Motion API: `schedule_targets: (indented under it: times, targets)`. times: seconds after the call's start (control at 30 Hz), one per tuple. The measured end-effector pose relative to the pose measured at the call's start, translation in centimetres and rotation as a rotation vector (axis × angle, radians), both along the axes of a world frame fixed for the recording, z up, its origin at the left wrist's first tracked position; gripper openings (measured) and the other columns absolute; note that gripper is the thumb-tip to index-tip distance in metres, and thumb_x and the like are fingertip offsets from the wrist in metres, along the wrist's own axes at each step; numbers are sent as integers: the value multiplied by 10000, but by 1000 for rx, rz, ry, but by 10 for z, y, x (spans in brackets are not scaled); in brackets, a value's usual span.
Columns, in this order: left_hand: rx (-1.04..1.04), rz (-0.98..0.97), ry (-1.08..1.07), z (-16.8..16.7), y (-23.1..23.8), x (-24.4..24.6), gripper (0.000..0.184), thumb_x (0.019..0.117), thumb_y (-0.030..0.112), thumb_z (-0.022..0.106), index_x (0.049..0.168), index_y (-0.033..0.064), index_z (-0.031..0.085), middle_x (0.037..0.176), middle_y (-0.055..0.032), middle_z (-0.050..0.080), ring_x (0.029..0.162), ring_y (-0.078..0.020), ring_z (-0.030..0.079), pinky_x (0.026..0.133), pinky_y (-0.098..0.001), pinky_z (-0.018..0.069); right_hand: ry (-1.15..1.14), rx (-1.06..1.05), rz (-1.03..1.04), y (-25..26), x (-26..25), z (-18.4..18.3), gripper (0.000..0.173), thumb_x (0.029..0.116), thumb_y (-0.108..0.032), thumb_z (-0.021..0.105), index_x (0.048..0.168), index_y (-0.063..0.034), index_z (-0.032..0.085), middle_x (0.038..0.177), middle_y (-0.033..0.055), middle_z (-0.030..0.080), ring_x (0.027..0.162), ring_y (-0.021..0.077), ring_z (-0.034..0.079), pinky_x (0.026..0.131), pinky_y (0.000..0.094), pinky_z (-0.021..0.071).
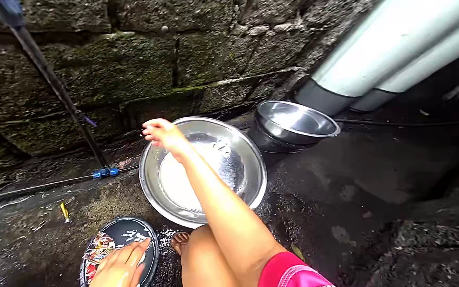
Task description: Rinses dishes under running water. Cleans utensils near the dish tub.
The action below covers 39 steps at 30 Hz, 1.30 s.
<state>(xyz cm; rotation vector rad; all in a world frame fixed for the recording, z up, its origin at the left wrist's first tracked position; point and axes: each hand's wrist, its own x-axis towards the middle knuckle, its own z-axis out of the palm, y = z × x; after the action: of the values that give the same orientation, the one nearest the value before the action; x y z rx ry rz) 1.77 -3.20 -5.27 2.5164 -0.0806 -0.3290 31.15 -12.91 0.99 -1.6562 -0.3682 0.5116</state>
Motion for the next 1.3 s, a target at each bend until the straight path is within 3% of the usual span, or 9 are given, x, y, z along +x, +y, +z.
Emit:
schedule_targets:
  times: [0.1,0.2,0.33,0.4,0.5,0.6,0.7,0.97,1.3]
  targets:
    - [127,22,407,-13,8,4,556,1002,223,638,1500,22,492,1395,-330,555,1284,-559,522,1059,-749,355,-63,113,-230,-72,21,4,352,1102,-185,434,1389,-6,534,1224,122,677,1054,156,671,912,342,549]
    - [107,33,444,-12,6,13,606,1001,245,640,1532,28,444,1432,-307,538,1312,-526,516,1091,-710,355,-8,120,-594,-145,36,-42,374,1098,-208,468,1419,-20,504,1287,136,646,1110,175,652,942,353,534]
    - [98,20,400,-11,2,27,594,1018,256,610,1543,45,431,1476,-262,517,1369,-466,486,1141,-665,323,-93,-435,-989,-255,-30,-158,477,1005,-150,613,1437,27,517,1449,270,532,1347,385,517,1123,530,419]
    - [113,11,421,-15,3,30,590,1023,254,601,1546,45,424,1473,-265,519,1372,-469,482,1138,-667,324,95,-656,-1171,-292,-75,-205,620,954,-183,684,1488,33,457,1482,360,441,1389,518,408,1127,636,332]
    - [148,20,486,-17,5,32,596,1025,264,606,1548,44,423,1465,-282,517,1361,-495,480,1128,-675,329,413,-646,-1175,-320,-91,-242,648,1048,-326,587,1525,60,381,1529,344,406,1435,459,401,1156,575,342]
    - [147,25,506,-20,4,35,597,1024,259,606,1552,53,418,1472,-278,513,1370,-493,470,1128,-682,319,456,-525,-1101,-315,-78,-252,529,1065,-340,570,1350,105,543,1378,314,552,1283,387,533,1075,532,398]
    - [123,24,484,-24,2,34,593,1020,260,613,1549,63,429,1475,-265,517,1358,-480,490,1121,-684,332,530,-370,-1140,-314,-76,-265,491,1035,-261,631,1368,69,486,1262,262,569,1050,302,564,886,463,465]
    - [152,62,536,-32,8,34,604,1023,292,609,1560,92,419,1486,-262,505,1373,-476,473,1129,-674,327,143,66,-1367,-289,-69,-205,305,950,11,588,1252,50,568,1043,194,628,867,223,636,771,402,556]
    - [166,79,563,-20,3,41,606,1039,319,575,1584,139,378,1525,-220,476,1403,-428,456,1146,-631,336,-45,382,-1198,-252,-50,-115,366,928,68,495,1285,-8,498,1093,129,592,925,171,633,784,361,572]
